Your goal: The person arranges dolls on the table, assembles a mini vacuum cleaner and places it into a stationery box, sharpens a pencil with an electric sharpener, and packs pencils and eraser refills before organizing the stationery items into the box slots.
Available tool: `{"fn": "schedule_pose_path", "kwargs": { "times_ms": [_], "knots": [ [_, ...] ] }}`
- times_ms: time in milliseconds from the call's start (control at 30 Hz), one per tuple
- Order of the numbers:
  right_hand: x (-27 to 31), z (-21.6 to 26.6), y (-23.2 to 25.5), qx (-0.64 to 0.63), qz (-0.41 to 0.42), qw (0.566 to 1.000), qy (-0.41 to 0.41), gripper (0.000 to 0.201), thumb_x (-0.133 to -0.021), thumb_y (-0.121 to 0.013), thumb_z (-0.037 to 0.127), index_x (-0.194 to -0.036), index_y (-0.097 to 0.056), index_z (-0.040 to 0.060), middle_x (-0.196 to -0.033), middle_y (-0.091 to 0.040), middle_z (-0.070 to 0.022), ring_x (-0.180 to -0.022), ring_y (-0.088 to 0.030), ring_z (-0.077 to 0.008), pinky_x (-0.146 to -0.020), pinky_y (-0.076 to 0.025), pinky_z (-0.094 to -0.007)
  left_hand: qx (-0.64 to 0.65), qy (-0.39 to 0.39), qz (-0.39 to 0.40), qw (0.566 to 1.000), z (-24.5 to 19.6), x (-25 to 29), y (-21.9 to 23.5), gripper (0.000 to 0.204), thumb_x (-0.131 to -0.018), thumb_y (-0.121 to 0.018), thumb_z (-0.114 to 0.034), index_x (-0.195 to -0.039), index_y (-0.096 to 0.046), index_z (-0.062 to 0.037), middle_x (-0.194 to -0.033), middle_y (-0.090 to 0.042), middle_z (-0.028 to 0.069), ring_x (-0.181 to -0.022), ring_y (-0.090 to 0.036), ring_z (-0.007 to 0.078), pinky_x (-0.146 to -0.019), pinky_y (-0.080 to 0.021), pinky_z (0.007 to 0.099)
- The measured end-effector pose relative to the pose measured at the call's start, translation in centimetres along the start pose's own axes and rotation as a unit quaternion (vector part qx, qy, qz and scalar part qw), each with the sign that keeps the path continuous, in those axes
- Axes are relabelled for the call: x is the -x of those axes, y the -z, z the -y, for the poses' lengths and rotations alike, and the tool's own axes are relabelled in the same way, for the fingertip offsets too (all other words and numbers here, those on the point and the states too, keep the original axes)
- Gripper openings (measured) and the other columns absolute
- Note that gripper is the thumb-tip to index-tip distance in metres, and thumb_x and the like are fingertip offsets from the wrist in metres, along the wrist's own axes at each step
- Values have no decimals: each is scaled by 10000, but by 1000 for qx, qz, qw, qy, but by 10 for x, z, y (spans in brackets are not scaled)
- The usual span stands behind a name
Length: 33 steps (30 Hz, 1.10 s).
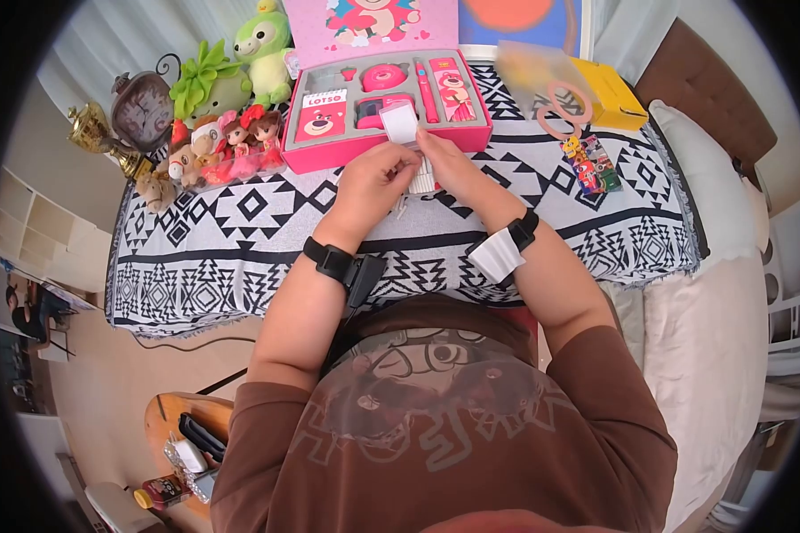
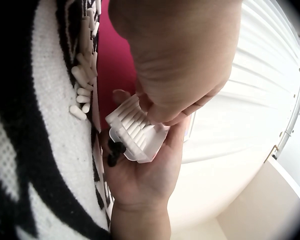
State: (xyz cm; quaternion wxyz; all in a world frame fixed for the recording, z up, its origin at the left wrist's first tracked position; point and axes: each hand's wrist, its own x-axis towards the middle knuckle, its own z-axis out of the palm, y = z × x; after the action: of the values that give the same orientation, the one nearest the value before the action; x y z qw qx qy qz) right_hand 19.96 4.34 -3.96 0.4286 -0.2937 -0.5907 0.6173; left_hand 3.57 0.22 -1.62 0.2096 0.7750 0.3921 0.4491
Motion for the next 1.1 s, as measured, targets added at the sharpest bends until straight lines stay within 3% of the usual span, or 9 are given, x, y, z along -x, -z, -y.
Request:
{"fn": "schedule_pose_path", "kwargs": {
  "times_ms": [300, 567, 633, 700, 800, 867, 1000, 1067, 1100],
  "knots": [
    [-1, -1, 2, 7, -8, 1000, 10, 504, -1059, -322, 406, -1177, -571, -16, -1072, -618, -64, -972, -574, -98, -866, -475, -263, 6, 4, 0, 1000, -1, -1, -2, 101, -835, -670, -9, -935, -666, -28, -870, -647, 63, -724, -617, 143, -664, -501, 261],
    [5, 12, -4, 32, -12, 999, 6, 520, -1057, -313, 425, -1163, -578, -10, -1056, -620, -64, -968, -571, -95, -853, -474, -265, 12, -45, -27, 999, -1, -1, -3, 121, -822, -693, -31, -925, -632, -42, -874, -585, 48, -667, -583, 149, -611, -485, 272],
    [7, 14, -8, 37, -42, 998, 34, 534, -1053, -318, 439, -1160, -582, -12, -1045, -626, -61, -943, -586, -90, -826, -484, -260, 7, -44, -19, 999, -2, -1, -2, 124, -824, -689, -30, -935, -634, -42, -860, -574, 48, -665, -573, 149, -608, -480, 271],
    [7, 16, -5, 26, -44, 999, 9, 547, -1050, -317, 451, -1159, -583, -15, -1026, -636, -58, -919, -600, -93, -805, -493, -260, 3, -42, -11, 999, -3, -1, -1, 127, -827, -685, -29, -944, -636, -42, -846, -562, 49, -662, -563, 150, -604, -474, 269],
    [6, 15, -2, 7, -66, 998, 1, 572, -1045, -310, 473, -1148, -588, -16, -989, -653, -55, -867, -628, -101, -761, -508, -260, -10, -41, -48, 998, -3, -2, -1, 131, -836, -675, -33, -962, -640, -41, -815, -543, 54, -660, -547, 155, -604, -467, 267],
    [6, 17, 0, -1, -84, 996, 19, 584, -1043, -305, 483, -1137, -593, -15, -971, -660, -55, -838, -642, -105, -738, -515, -260, -16, -12, -88, 996, -4, -2, 0, 120, -834, -653, -28, -951, -630, -40, -802, -536, 59, -661, -547, 160, -606, -466, 267],
    [4, 19, 9, -38, -129, 989, 60, 582, -1045, -280, 477, -1077, -608, -3, -889, -676, -76, -758, -671, -133, -684, -542, -270, -37, 48, -67, 996, -1, -2, 4, 129, -810, -636, -39, -937, -616, -39, -803, -545, 75, -679, -572, 198, -630, -483, 296],
    [3, 18, 11, -27, -165, 982, 84, 657, -1038, -224, 513, -1152, -578, -29, -883, -685, -111, -778, -678, -173, -722, -549, -296, -52, 106, 21, 993, -2, 0, 5, 169, -767, -648, -84, -928, -611, -48, -829, -567, 95, -753, -604, 254, -691, -498, 347],
    [4, 17, 11, -27, -165, 982, 84, 657, -1038, -224, 513, -1152, -578, -29, -883, -685, -111, -778, -678, -173, -722, -549, -296, -53, 105, 22, 993, 4, 2, 4, 169, -767, -648, -84, -928, -611, -48, -829, -567, 95, -753, -604, 254, -691, -498, 347]
  ]
}}
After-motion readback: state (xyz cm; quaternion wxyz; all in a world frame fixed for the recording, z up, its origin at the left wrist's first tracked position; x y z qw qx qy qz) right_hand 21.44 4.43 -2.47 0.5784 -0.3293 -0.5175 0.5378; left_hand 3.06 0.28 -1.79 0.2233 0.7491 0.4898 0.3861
